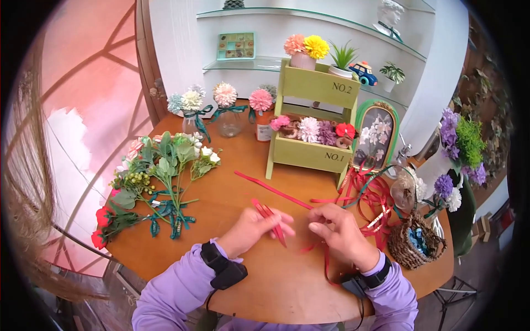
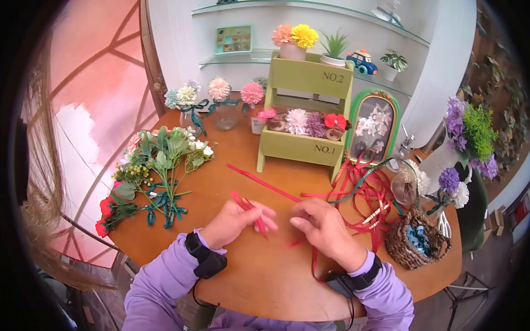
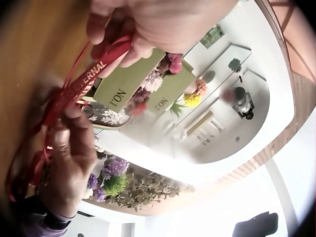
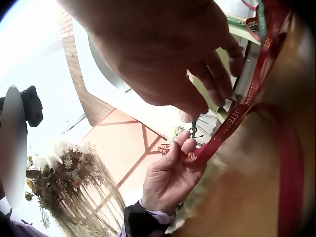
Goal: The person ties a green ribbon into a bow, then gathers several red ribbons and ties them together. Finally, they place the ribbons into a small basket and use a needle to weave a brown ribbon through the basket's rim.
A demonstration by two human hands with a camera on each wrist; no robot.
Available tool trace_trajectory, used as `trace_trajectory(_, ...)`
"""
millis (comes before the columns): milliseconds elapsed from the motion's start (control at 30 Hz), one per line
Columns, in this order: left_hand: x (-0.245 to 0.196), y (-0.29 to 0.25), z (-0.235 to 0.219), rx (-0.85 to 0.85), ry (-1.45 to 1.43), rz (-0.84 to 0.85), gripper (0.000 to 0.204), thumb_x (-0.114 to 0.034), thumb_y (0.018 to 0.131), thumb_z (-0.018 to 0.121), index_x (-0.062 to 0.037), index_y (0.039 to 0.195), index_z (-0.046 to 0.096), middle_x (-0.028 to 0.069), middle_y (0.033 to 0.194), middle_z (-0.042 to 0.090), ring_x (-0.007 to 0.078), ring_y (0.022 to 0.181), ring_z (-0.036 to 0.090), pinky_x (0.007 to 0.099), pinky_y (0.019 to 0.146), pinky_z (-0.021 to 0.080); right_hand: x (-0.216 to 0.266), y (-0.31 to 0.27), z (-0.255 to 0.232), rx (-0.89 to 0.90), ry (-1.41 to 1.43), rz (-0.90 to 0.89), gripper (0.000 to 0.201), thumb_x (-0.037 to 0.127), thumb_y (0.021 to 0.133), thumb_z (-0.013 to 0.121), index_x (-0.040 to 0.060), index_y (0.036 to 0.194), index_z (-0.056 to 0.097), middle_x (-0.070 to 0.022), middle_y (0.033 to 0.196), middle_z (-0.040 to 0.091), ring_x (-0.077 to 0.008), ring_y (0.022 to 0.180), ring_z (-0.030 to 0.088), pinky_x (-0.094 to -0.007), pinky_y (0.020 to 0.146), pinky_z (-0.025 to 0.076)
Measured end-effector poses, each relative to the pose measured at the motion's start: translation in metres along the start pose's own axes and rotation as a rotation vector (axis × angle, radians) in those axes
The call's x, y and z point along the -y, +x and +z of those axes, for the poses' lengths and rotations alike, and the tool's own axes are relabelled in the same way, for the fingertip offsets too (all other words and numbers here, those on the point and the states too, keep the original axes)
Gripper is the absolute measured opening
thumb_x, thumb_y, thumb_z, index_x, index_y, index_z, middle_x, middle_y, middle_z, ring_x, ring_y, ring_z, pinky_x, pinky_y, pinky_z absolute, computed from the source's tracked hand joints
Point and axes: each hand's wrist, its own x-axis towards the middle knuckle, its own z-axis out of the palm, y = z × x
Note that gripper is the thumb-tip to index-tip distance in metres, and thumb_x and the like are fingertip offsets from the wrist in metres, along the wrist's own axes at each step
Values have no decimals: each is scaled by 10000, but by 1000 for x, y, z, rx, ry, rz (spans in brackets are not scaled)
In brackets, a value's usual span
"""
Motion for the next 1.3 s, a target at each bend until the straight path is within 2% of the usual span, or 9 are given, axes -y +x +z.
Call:
trace_trajectory(200, 8, -7, 30, 333, -21, -113, 252, -193, 1023, 480, -14, 1067, 651, 103, 955, 735, 117, 834, 647, 261, 755, 491, 14, 9, 22, 223, 516, 272, 138, 28, 841, 709, 3, 973, 674, -23, 836, 563, -82, 739, 545, -254, 648, 457)
trace_trajectory(433, 9, -5, 31, 341, 21, -159, 233, -182, 1020, 482, -21, 1026, 650, 105, 946, 734, 118, 858, 651, 266, 748, 499, 15, 14, 27, 84, 488, 156, 53, 38, 852, 715, 13, 870, 672, -25, 832, 572, -91, 764, 553, -253, 656, 456)
trace_trajectory(533, 17, -2, 29, 352, -34, -157, 244, -185, 1024, 471, -6, 1048, 635, 111, 949, 729, 123, 870, 656, 278, 768, 510, 16, 16, 34, 48, 459, 100, 164, 65, 869, 713, 17, 1007, 639, -43, 938, 591, -116, 821, 570, -259, 725, 478)
trace_trajectory(700, 3, 1, 15, -78, -305, 126, 325, -273, 1038, 456, 15, 1103, 593, 130, 982, 704, 201, 884, 679, 336, 821, 523, -7, 9, 62, 126, 848, 182, 509, 192, 886, 720, -14, 1259, 442, -99, 1057, 591, -132, 803, 607, -288, 710, 520)
trace_trajectory(867, -11, 2, -22, -203, -402, 169, 295, -287, 1028, 470, -28, 1097, 594, 108, 1020, 688, 216, 1002, 649, 405, 950, 483, 8, 13, 31, 674, 646, 498, 217, 236, 981, 573, 36, 927, 637, 20, 704, 593, -52, 638, 519, -223, 564, 409)
trace_trajectory(1067, -10, 6, -84, -405, -924, 264, 193, -240, 999, 524, -70, 1070, 581, 69, 971, 666, 199, 1017, 616, 418, 976, 467, -12, 18, -44, 423, 301, 450, 275, 244, 997, 554, 32, 858, 661, 51, 677, 534, -47, 625, 458, -223, 559, 373)
trace_trajectory(1167, 2, 7, -108, -560, -951, 335, 173, -231, 1005, 517, -62, 1029, 551, 19, 772, 555, 144, 776, 566, 294, 754, 498, -38, 15, -97, 258, 55, 464, 282, 245, 980, 577, 13, 844, 663, 47, 632, 521, -68, 609, 483, -235, 565, 408)
trace_trajectory(1233, 6, 3, -115, -356, -905, 292, 233, -283, 1034, 458, -65, 975, 516, -14, 687, 394, 99, 590, 406, 227, 533, 379, -59, 12, -115, 244, -30, 614, 308, 260, 958, 596, 2, 811, 680, 9, 617, 578, -105, 592, 542, -273, 561, 446)
trace_trajectory(1300, 2, 7, -106, -590, -921, 182, 236, -283, 1041, 443, -67, 959, 492, -27, 671, 362, 78, 536, 332, 223, 442, 255, -55, 8, -124, 446, -303, 771, 311, 270, 925, 608, 14, 773, 699, -39, 652, 644, -142, 611, 606, -323, 566, 475)
